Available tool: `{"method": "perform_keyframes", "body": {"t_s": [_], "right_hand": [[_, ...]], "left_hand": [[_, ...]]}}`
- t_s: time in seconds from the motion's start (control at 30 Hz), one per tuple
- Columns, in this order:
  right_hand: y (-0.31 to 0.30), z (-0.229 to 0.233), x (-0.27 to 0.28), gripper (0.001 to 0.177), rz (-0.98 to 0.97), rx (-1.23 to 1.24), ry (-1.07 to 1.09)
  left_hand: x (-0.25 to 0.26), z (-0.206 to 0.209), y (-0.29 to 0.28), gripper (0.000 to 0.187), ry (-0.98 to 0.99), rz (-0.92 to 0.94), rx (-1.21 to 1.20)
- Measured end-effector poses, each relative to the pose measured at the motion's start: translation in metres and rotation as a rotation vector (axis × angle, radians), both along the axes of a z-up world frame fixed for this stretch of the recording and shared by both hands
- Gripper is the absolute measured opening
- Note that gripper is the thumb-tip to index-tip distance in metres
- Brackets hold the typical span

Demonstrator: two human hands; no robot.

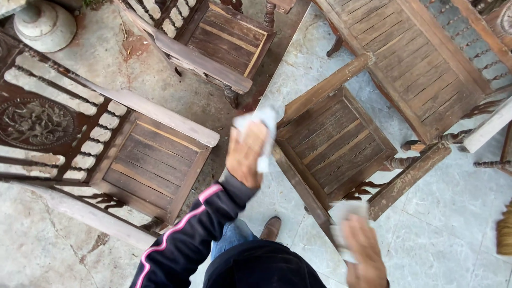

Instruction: Sanding and wiping down wooden chairs and benches to restore the finish.

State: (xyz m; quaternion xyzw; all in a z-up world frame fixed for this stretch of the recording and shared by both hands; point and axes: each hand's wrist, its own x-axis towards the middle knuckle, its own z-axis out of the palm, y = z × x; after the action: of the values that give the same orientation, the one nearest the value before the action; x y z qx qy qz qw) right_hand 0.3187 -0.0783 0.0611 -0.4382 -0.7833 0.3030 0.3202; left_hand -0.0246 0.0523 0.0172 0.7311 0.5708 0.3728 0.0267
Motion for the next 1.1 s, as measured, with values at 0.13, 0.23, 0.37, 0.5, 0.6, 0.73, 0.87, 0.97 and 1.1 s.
{"method": "perform_keyframes", "body": {"t_s": [0.13, 0.23, 0.37, 0.5, 0.6, 0.73, 0.87, 0.97, 1.1], "right_hand": [[0.046, -0.002, -0.063, 0.072, 0.121, 0.087, -0.645], [0.077, -0.046, -0.108, 0.062, 0.094, 0.268, -0.845], [0.114, -0.028, -0.163, 0.063, 0.098, 0.327, -0.735], [0.076, 0.0, -0.137, 0.06, 0.035, 0.307, -0.728], [0.04, 0.017, -0.106, 0.06, -0.013, 0.234, -0.77], [0.073, -0.014, -0.131, 0.057, 0.025, 0.363, -0.728], [0.096, -0.011, -0.166, 0.059, 0.024, 0.273, -0.715], [0.067, -0.003, -0.132, 0.062, 0.042, 0.272, -0.846], [0.035, -0.004, -0.091, 0.06, -0.005, 0.272, -0.864]], "left_hand": [[-0.042, -0.001, 0.074, 0.062, -0.033, 0.012, -0.011], [-0.035, -0.059, 0.114, 0.057, 0.013, -0.215, -0.389], [-0.033, -0.061, 0.111, 0.045, -0.172, -0.152, -0.898], [-0.04, -0.057, 0.106, 0.046, -0.216, -0.268, -0.532], [-0.039, -0.049, 0.105, 0.047, -0.217, -0.288, -0.384], [-0.038, -0.055, 0.108, 0.051, -0.189, -0.308, -0.401], [-0.04, -0.059, 0.104, 0.048, -0.2, -0.297, -0.459], [-0.041, -0.059, 0.105, 0.05, -0.189, -0.299, -0.42], [-0.036, -0.061, 0.108, 0.051, -0.218, -0.3, -0.437]]}}
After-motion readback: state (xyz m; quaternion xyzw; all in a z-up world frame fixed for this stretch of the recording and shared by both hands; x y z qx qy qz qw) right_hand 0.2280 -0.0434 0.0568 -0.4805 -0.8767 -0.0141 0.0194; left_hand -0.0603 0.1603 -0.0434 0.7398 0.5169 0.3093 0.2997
